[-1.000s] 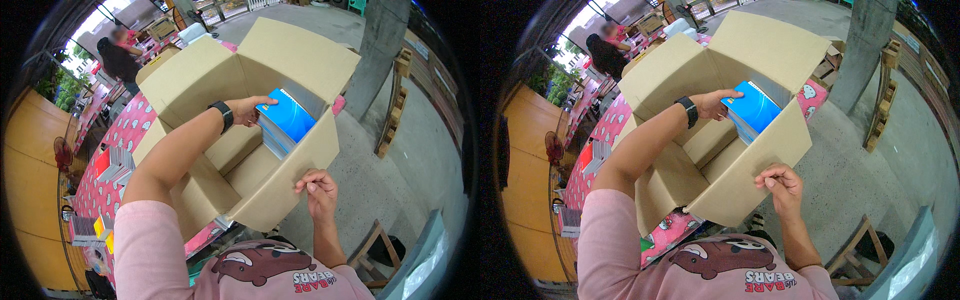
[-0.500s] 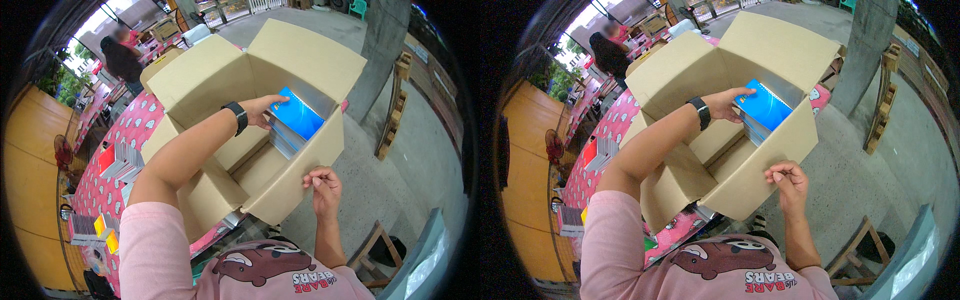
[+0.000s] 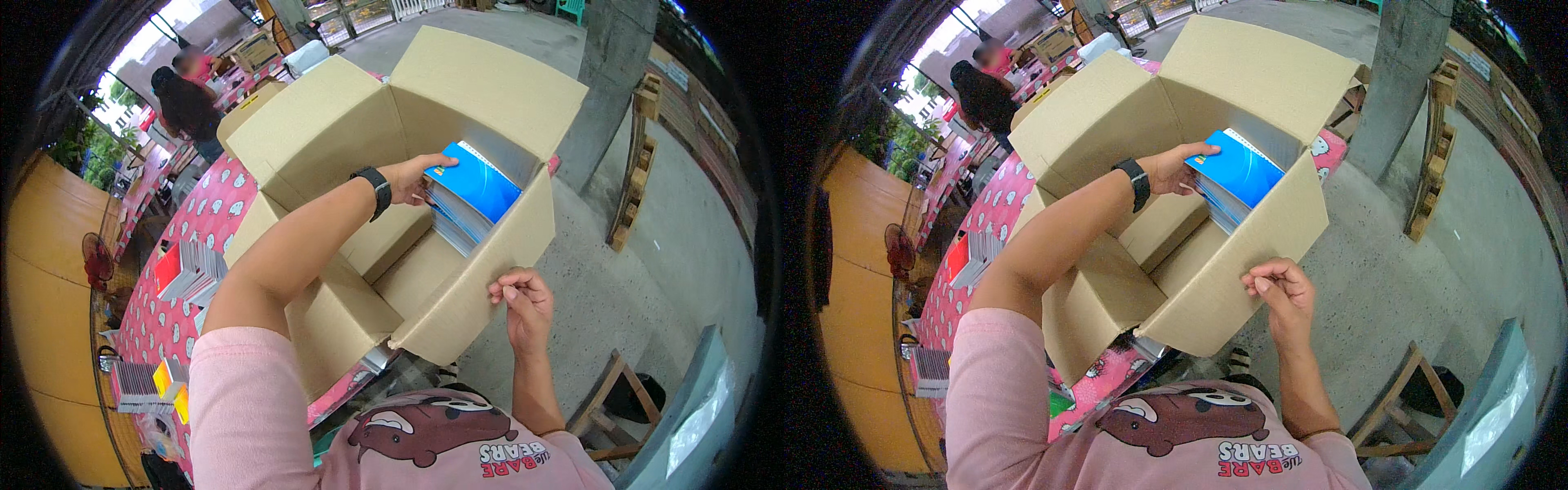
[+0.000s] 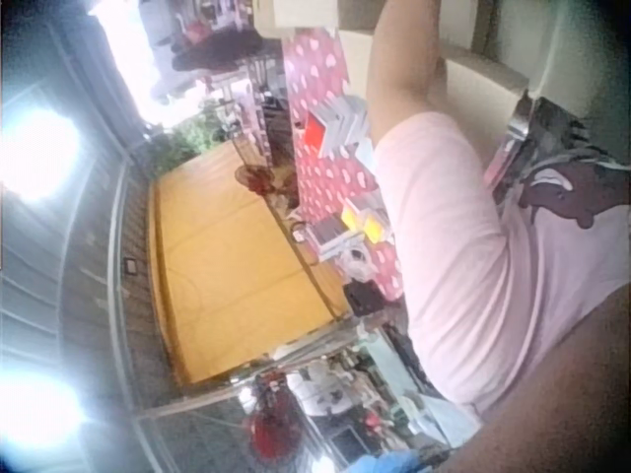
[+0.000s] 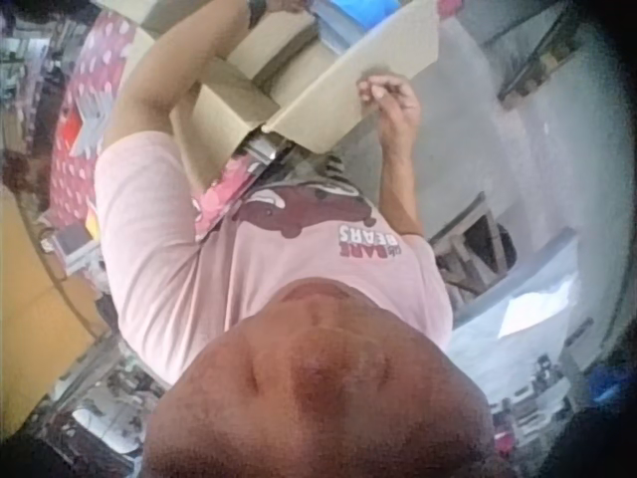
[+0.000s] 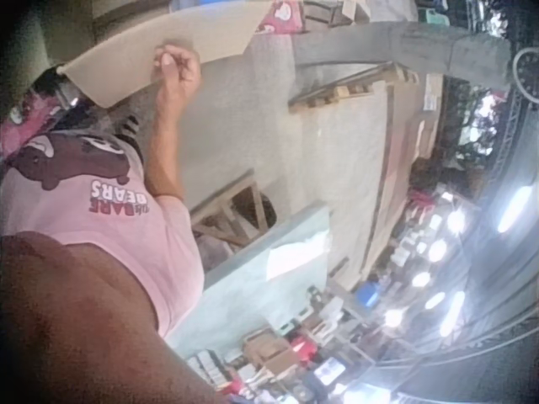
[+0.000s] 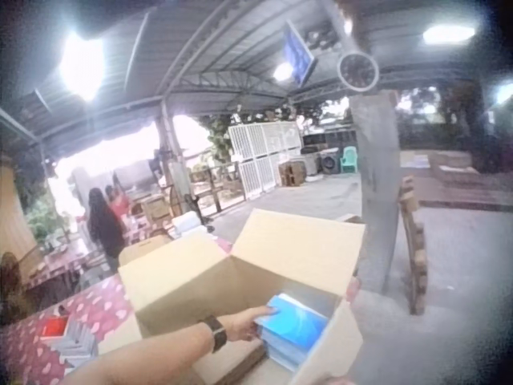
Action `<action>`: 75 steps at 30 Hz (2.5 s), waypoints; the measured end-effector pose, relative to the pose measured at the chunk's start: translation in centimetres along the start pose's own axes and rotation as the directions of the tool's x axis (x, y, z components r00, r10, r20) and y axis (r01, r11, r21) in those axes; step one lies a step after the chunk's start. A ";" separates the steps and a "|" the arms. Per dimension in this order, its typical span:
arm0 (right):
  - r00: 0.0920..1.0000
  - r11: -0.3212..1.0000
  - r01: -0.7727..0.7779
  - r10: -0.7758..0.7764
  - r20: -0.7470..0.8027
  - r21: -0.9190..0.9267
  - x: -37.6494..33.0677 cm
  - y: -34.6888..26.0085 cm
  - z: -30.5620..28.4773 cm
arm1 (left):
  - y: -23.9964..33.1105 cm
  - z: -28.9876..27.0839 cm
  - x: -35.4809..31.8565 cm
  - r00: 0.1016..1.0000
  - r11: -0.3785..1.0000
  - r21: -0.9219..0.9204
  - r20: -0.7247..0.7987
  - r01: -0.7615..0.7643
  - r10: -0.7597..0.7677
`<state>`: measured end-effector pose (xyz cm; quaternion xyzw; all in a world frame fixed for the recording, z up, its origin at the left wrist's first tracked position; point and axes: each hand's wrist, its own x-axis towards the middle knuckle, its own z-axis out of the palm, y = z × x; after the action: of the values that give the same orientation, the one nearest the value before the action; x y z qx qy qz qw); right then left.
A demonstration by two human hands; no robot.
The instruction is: The person sorts stacks of spiral-bound notebooks from a cardboard box onto a table. They handle yellow, red, and blue notebooks, separating them into individual units and arranging them into neat piles on the table surface.
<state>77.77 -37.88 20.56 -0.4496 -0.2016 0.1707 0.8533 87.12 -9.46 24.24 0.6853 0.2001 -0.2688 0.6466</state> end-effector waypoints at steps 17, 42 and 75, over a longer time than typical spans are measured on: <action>0.480 0.958 -0.287 0.132 0.868 0.013 -4.1 -2.6 7.1 | -0.3 0.6 -22.5 0.727 0.652 -0.331 -0.397 -0.682 0.560; 0.528 0.803 -0.468 0.590 0.612 -0.370 -13.5 16.5 32.4 | -41.9 7.8 -44.6 0.449 0.070 -0.443 -0.885 -0.894 0.123; -0.186 0.380 -0.686 0.734 0.654 -0.621 -10.5 18.9 26.7 | -46.1 -0.8 -42.4 0.803 0.135 -0.798 -0.555 -0.588 0.216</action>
<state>53.36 -14.00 16.51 -0.3273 -0.3364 0.8183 0.3317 25.71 -1.75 14.96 0.2141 0.2220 0.2043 0.9291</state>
